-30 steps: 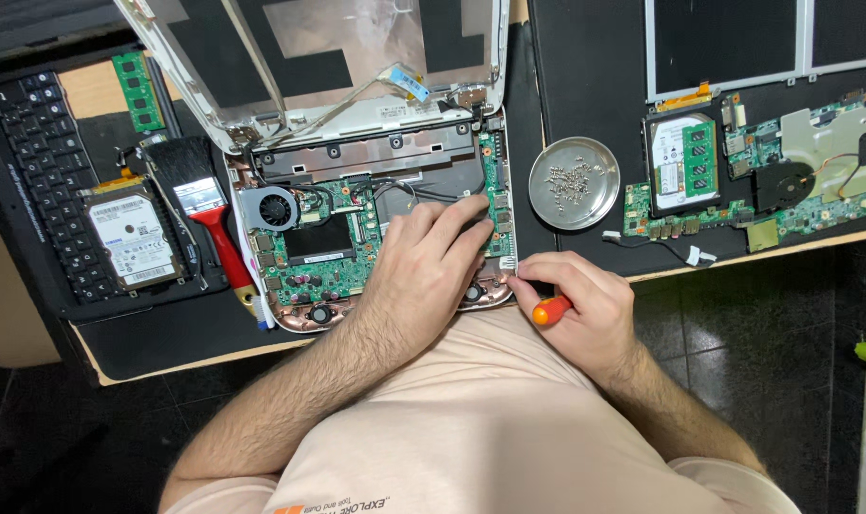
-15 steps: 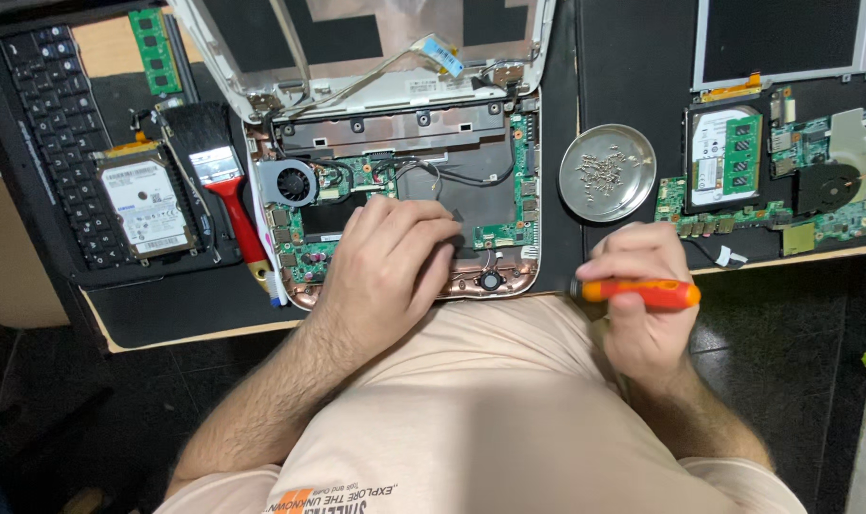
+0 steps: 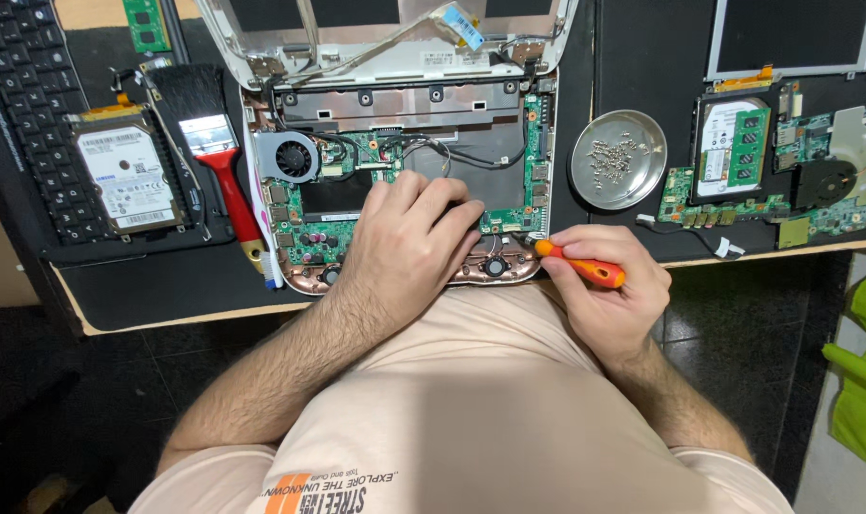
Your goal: The person uses a screwdriver to remove screws from the internal components of a disassembled laptop. They work on the motherboard area, removing screws and placing them into a small metal dish on the table.
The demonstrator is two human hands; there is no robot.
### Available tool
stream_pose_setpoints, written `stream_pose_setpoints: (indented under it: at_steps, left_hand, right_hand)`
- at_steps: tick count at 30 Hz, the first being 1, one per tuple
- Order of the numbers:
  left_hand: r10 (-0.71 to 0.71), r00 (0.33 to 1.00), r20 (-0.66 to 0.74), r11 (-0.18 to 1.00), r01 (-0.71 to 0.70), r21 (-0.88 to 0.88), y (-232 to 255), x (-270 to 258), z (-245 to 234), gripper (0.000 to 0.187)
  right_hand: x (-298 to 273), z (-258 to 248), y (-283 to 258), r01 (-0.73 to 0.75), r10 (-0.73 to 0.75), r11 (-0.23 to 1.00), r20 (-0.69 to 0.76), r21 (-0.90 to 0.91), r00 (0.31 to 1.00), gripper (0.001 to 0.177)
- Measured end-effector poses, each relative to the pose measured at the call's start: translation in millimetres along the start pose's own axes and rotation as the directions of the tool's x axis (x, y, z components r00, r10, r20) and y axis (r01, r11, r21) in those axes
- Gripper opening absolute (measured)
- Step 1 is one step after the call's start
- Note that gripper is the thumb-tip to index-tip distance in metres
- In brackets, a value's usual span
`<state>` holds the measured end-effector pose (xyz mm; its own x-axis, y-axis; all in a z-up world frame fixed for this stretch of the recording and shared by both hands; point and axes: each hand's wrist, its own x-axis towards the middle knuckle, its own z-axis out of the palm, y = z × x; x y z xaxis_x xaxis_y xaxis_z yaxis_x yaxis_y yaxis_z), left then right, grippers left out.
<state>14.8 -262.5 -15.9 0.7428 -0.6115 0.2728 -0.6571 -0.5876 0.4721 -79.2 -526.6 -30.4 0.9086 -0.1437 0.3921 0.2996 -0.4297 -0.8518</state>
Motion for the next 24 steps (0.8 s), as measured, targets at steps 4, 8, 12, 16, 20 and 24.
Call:
stream_pose_setpoints:
  at_steps: [4, 8, 12, 16, 20, 24]
  left_hand:
    - [0.003, 1.000, -0.010, 1.000, -0.003, 0.012, -1.4, -1.1, 2.9, 0.019]
    - [0.003, 1.000, -0.006, 1.000, -0.003, -0.002, -1.6, 0.3, 1.5, 0.018]
    - [0.005, 1.000, -0.007, 1.000, -0.005, -0.011, -1.3, 2.7, 0.0, 0.016]
    - [-0.002, 1.000, 0.000, 1.000, 0.002, -0.007, -0.9, 2.9, -0.1, 0.015]
    - [-0.006, 1.000, 0.012, 1.000, 0.006, -0.015, 0.2, 3.7, -1.3, 0.015]
    - [-0.005, 1.000, 0.006, 1.000, 0.005, -0.020, -0.1, 4.1, -2.0, 0.012]
  right_hand:
    - [2.8, 0.4, -7.4, -0.022, 0.023, 1.000, 0.042, -0.004, 0.999, 0.023]
    - [7.6, 0.6, -13.6, -0.053, 0.051, 0.998, 0.082, 0.015, 0.995, 0.020]
    - [13.1, -1.4, -17.0, -0.082, 0.076, 0.995, 0.104, 0.052, 0.992, 0.019]
    - [8.5, -2.7, -10.6, -0.163, 0.152, 0.979, 0.098, 0.125, 0.984, 0.020]
    - [12.0, -1.0, -14.7, -0.183, 0.169, 0.977, 0.118, 0.113, 0.978, 0.019]
    - [18.6, 0.8, -20.6, -0.186, 0.166, 0.978, 0.189, 0.092, 0.968, 0.020]
